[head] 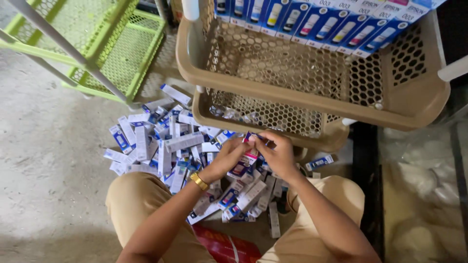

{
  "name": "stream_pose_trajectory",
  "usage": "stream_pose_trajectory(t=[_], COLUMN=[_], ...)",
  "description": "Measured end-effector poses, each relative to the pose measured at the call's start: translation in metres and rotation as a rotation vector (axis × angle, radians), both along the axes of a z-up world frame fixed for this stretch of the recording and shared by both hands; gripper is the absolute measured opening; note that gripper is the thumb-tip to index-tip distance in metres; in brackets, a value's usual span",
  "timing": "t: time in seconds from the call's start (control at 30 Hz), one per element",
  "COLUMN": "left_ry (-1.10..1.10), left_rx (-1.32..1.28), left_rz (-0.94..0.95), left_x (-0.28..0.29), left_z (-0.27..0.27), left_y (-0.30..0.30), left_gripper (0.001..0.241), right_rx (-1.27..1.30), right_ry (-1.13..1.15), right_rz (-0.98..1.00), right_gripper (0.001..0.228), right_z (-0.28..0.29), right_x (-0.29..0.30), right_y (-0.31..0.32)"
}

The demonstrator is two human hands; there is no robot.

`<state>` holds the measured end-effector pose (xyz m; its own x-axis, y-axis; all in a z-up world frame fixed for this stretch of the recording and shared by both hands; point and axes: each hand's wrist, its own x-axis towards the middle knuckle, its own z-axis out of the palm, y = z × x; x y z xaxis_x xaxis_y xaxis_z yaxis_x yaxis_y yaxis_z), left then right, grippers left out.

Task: Sorting and arranging boxes of printer ink cartridges into a shelf.

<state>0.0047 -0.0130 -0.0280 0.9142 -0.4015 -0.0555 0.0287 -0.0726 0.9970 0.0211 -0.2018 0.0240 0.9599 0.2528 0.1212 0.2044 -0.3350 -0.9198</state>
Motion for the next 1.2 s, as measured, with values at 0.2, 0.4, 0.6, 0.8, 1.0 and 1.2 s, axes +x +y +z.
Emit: stream_pose_trajectory(t=[0.2, 0.4, 0.6, 0.8, 1.0, 1.2], left_ry=[0.022, 0.24, 0.068, 0.058, -0.126, 0.381], left_rx=[-0.197, -0.005, -0.251, -0.071, -0.186, -0.342], left_rz=[0.173, 0.432, 0.651, 0.831, 0.781, 0.716], left_x=[-0.001, 0.002, 0.008, -0.004, -0.009, 0.004], left_z=[-0.012, 0.002, 0.001, 0.011, -0.017, -0.025], left_y=[-0.012, -0.007, 0.005, -0.004, -0.009, -0.01], left_gripper=[0.037, 0.034, 0.035, 0.031, 0.033, 0.042], right_rx=[0.085, 0.02, -0.157, -0.374, -0.458, -0.555], right_ry=[-0.008, -0.017, 0.092, -0.187, -0.213, -0.199], right_rz=[0.06, 0.147, 0.301, 0.172, 0.09, 0.048], right_gripper=[0.017, 0.023, 0.059, 0.065, 0.058, 0.048], right_z=[-0.01, -0.006, 0.014, -0.005, -0.018, -0.018], right_x=[0.005, 0.001, -0.023, -0.043, -0.042, -0.037], right_y=[-0.001, 0.0, 0.024, 0.041, 0.038, 0.037])
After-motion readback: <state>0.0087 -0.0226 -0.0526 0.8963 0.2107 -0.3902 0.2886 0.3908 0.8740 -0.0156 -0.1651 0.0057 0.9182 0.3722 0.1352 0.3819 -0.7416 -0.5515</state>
